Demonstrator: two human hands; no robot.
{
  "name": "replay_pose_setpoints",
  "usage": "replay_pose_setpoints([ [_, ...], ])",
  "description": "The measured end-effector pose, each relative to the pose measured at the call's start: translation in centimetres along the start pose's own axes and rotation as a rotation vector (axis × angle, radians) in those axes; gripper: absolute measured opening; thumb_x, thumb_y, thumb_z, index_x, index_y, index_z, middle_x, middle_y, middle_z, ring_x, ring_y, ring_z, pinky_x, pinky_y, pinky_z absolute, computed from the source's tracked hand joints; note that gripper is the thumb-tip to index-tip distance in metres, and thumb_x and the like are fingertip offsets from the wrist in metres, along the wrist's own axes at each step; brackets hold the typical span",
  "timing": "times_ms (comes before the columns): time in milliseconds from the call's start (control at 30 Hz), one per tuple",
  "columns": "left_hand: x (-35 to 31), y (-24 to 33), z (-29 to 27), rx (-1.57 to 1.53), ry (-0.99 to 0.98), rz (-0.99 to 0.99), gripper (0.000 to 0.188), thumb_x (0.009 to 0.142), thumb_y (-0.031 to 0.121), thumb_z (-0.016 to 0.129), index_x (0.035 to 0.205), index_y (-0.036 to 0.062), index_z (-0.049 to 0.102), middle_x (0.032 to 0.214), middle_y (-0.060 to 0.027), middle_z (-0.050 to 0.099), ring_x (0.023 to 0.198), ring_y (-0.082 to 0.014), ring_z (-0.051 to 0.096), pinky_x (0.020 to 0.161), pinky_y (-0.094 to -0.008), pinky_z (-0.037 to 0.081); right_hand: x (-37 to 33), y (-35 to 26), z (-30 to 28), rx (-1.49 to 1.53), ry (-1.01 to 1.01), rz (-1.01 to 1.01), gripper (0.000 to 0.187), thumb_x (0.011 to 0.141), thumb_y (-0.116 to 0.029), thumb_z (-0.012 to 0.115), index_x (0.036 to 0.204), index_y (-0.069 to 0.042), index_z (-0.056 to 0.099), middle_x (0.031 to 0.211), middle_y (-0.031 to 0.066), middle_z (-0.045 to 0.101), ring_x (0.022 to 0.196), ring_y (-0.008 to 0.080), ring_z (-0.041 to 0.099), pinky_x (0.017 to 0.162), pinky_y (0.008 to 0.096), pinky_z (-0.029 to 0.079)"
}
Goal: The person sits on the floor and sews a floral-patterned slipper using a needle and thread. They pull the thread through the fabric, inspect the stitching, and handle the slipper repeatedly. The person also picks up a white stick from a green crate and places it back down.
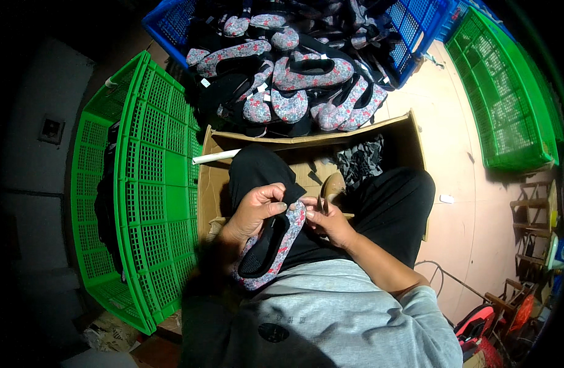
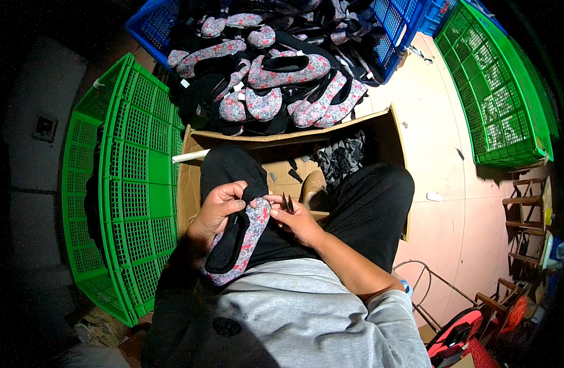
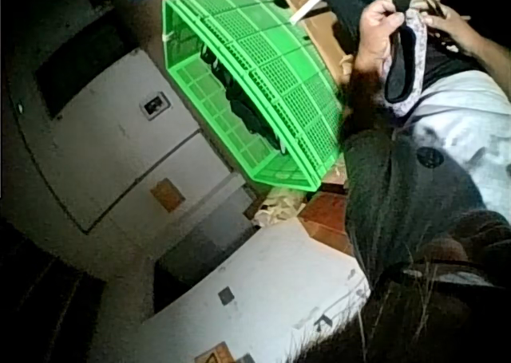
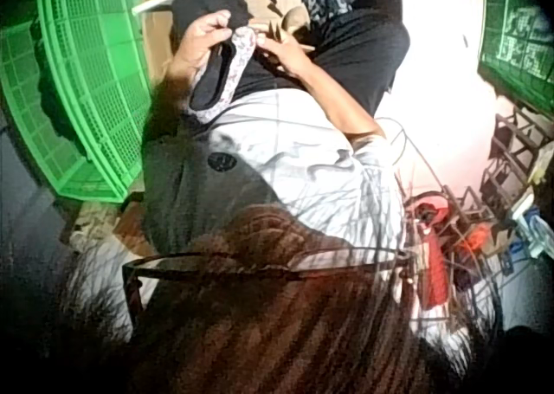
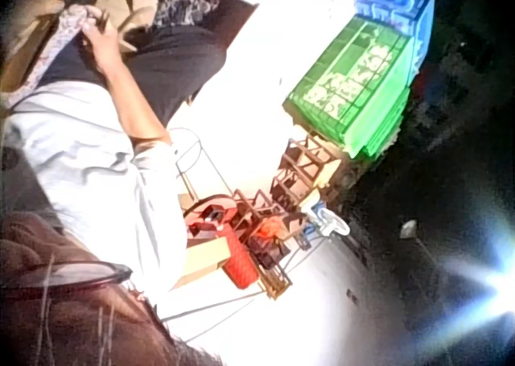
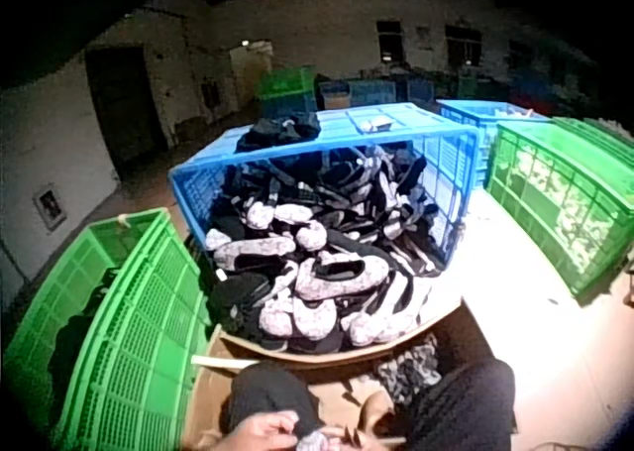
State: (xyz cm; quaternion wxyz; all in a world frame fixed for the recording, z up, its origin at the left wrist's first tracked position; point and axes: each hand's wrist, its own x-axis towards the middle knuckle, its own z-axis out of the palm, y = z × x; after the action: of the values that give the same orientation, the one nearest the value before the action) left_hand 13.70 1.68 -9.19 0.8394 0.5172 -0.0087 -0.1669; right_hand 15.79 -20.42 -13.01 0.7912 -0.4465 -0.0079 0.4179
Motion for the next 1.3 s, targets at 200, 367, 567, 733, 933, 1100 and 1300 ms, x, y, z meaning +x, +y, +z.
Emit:
replay_pose_setpoints([
  [200,0.0,0.1,0.7,-0.043,0.055,0.005,0.006,0.084,-0.001,0.064,0.082,0.0022,0.059,0.085,0.0023,0.047,0.082,-0.0072,0.052,0.08,-0.0225,0.042,0.5,0.4,-1.6,0.026,0.051,-0.01,0.02,0.095,-0.024,0.064,0.105,-0.006,0.064,0.081,-0.0031,0.058,0.069,0.0056,0.048,0.063,0.0197,0.039],
  [367,-0.1,-0.4,0.3,-0.045,0.051,0.025,0.007,0.085,-0.003,0.063,0.082,0.0018,0.058,0.085,0.0024,0.047,0.082,-0.0071,0.054,0.081,-0.0226,0.044,0.8,0.2,-1.3,-0.019,0.111,-0.077,0.018,0.096,-0.024,0.062,0.088,-0.008,0.059,0.078,-0.0003,0.06,0.067,0.0069,0.049,0.062,0.0211,0.04],
  [567,0.1,-0.3,0.3,-0.025,0.039,-0.001,0.008,0.085,-0.004,0.062,0.083,0.0016,0.057,0.085,0.0018,0.047,0.082,-0.0073,0.054,0.081,-0.0218,0.044,1.4,-0.1,-2.1,0.018,0.205,-0.184,0.02,0.098,-0.025,0.058,0.085,-0.009,0.057,0.076,-0.0004,0.06,0.066,0.0075,0.05,0.06,0.0214,0.04],
  [733,0.2,-0.1,0.4,-0.017,0.036,0.005,0.008,0.085,-0.005,0.061,0.083,0.0009,0.057,0.086,0.0005,0.05,0.081,-0.0077,0.054,0.08,-0.0215,0.045,1.1,-1.3,-2.3,0.041,0.286,-0.179,0.02,0.096,-0.026,0.061,0.083,-0.013,0.053,0.074,-0.0013,0.057,0.061,0.0056,0.047,0.053,0.0192,0.035],
  [933,0.2,0.0,0.4,-0.038,0.03,-0.018,0.006,0.087,-0.003,0.06,0.082,0.0003,0.058,0.088,-0.0024,0.053,0.083,-0.0104,0.054,0.083,-0.0247,0.045,1.2,-1.8,-2.4,0.018,0.258,-0.118,0.025,0.098,-0.031,0.057,0.081,-0.012,0.055,0.071,-0.003,0.056,0.056,0.0045,0.044,0.049,0.0191,0.032],
  [1100,1.2,0.5,-0.2,0.061,-0.158,0.134,0.044,0.097,0.025,0.049,0.06,0.003,0.057,0.073,-0.0098,0.058,0.084,-0.0232,0.059,0.104,-0.048,0.036,1.4,-1.8,-1.9,0.038,0.296,-0.115,0.026,0.098,-0.031,0.057,0.081,-0.012,0.057,0.069,-0.0039,0.055,0.054,0.0043,0.042,0.048,0.0191,0.031],
  [1300,4.5,2.6,0.5,0.142,-0.114,-0.33,0.024,0.098,0.019,0.052,0.106,-0.0026,0.061,0.06,-0.0019,0.055,0.049,-0.0098,0.051,0.062,-0.0246,0.047,1.5,-1.9,-1.9,0.018,0.294,-0.108,0.025,0.098,-0.03,0.057,0.081,-0.012,0.059,0.067,-0.0048,0.054,0.053,0.0035,0.042,0.047,0.0187,0.03],
])
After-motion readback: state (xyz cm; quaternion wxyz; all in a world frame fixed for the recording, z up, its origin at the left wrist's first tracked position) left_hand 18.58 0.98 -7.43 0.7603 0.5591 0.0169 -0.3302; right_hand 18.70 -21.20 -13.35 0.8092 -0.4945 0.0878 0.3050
